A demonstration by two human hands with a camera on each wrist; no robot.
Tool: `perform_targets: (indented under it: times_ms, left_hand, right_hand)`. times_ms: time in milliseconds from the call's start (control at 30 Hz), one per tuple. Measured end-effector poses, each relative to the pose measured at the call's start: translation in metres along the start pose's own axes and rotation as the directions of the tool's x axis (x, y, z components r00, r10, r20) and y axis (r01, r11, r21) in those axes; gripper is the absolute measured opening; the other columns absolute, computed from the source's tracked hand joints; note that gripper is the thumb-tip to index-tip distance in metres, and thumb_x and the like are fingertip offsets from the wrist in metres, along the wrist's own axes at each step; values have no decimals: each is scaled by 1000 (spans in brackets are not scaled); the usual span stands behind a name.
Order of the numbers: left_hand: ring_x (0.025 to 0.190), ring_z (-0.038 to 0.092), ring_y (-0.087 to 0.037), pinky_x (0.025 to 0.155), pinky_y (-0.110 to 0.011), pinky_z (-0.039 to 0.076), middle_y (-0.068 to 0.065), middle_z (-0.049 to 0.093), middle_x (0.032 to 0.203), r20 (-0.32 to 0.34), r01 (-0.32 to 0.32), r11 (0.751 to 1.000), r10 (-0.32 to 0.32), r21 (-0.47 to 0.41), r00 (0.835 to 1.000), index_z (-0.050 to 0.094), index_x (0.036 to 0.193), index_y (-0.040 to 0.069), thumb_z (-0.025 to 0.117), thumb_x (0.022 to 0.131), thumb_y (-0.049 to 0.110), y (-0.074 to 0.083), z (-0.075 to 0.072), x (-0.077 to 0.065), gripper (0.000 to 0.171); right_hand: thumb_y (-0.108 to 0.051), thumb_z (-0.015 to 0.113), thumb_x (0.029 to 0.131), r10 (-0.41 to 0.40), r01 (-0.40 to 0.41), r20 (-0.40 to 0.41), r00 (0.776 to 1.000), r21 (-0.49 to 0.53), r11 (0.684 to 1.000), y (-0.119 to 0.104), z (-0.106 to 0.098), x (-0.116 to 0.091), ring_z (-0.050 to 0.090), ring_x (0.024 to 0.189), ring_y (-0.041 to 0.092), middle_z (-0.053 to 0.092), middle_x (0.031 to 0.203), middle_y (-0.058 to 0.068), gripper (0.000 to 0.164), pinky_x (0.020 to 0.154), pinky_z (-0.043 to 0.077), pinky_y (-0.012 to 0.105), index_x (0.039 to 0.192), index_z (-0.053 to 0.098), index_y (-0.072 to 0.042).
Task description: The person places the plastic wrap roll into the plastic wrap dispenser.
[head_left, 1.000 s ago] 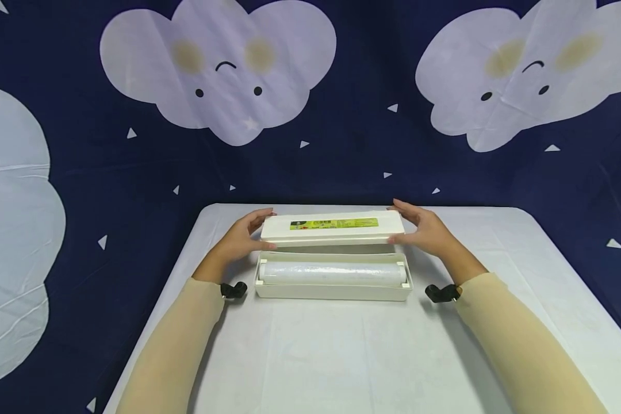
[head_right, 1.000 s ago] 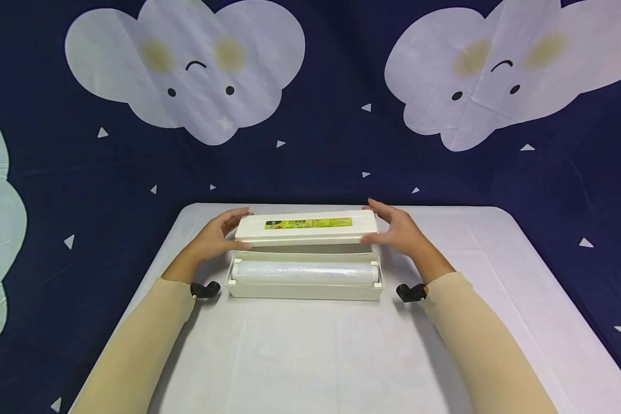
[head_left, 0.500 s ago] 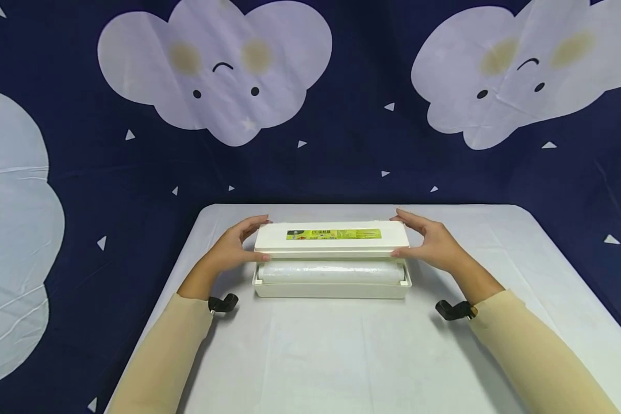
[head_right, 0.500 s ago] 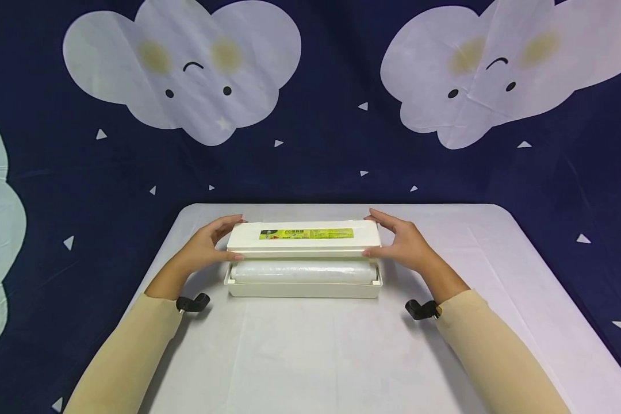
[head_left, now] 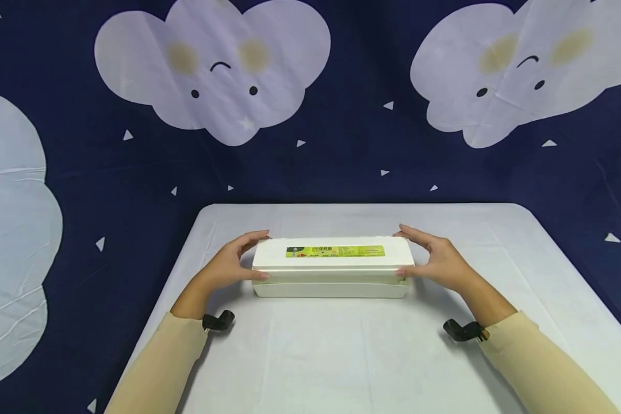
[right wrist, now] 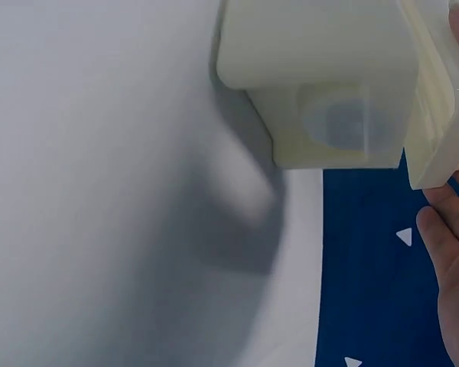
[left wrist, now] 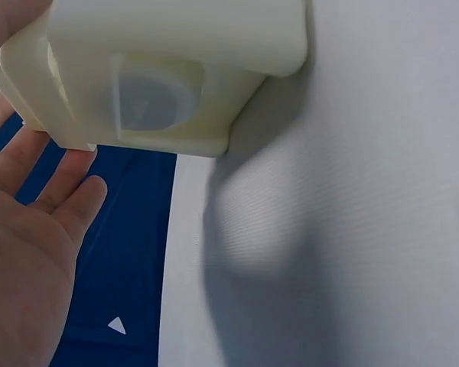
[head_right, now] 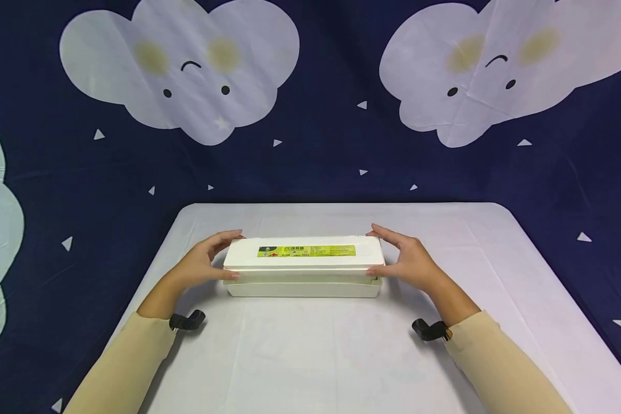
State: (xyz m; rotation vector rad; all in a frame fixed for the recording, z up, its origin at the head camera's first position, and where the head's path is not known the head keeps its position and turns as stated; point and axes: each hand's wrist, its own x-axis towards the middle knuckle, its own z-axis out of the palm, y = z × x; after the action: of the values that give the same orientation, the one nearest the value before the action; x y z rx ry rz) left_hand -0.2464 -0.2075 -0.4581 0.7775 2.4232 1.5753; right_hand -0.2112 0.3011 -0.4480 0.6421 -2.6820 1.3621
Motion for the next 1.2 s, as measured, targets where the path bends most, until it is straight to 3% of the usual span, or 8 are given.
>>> perform_targets:
  times_ms: [167,400,467,633,800,1200]
  left_hand:
    - [149,38,-31,122,-57,24,-10,52,155,4,2,1000,-2,-13,1000,49,158,16,101,71,12,3,2,-6,101]
    - [149,36,-35,122,-57,23,-9,53,153,9,-22,1000,22,10,1000,50,157,16,103,67,11,3,5,-10,104]
    - [149,36,-35,122,-56,23,-7,54,153,9,-28,999,28,17,1000,51,156,16,103,67,11,2,6,-11,104]
    - [148,37,-34,123,-55,22,-16,54,151,7,-32,999,32,15,999,49,157,14,103,66,8,2,8,-12,106]
    - [148,37,-33,124,-53,21,-19,54,149,13,-43,999,42,12,999,49,157,12,102,66,5,3,9,-13,106]
    - [148,38,-29,124,-52,20,-7,58,146,5,-63,998,63,21,998,48,158,20,103,65,9,4,10,-16,109]
  right_hand:
    - [-28,102,69,-12,12,-12,1000,12,1000,1,6,-8,47,143,31,67,138,3,106,118,34,36,159,48,-11]
    - [-28,102,68,-29,29,-29,999,-15,999,-2,11,-16,48,143,31,68,138,3,106,118,35,36,158,49,-12]
    - [-26,103,67,-38,37,-33,999,-27,999,-2,12,-17,49,142,33,67,138,4,107,117,35,32,158,49,-11]
    - [-23,104,65,-63,61,-44,997,-43,997,-1,14,-20,50,141,35,68,138,6,108,115,34,23,157,50,-9]
    - [-28,103,66,-58,55,-49,997,-48,997,-1,14,-23,48,142,32,68,138,2,107,114,33,22,157,51,-13]
    - [-31,103,66,-122,109,-80,989,-154,982,3,19,-29,54,137,31,68,137,3,105,112,35,20,156,53,-12]
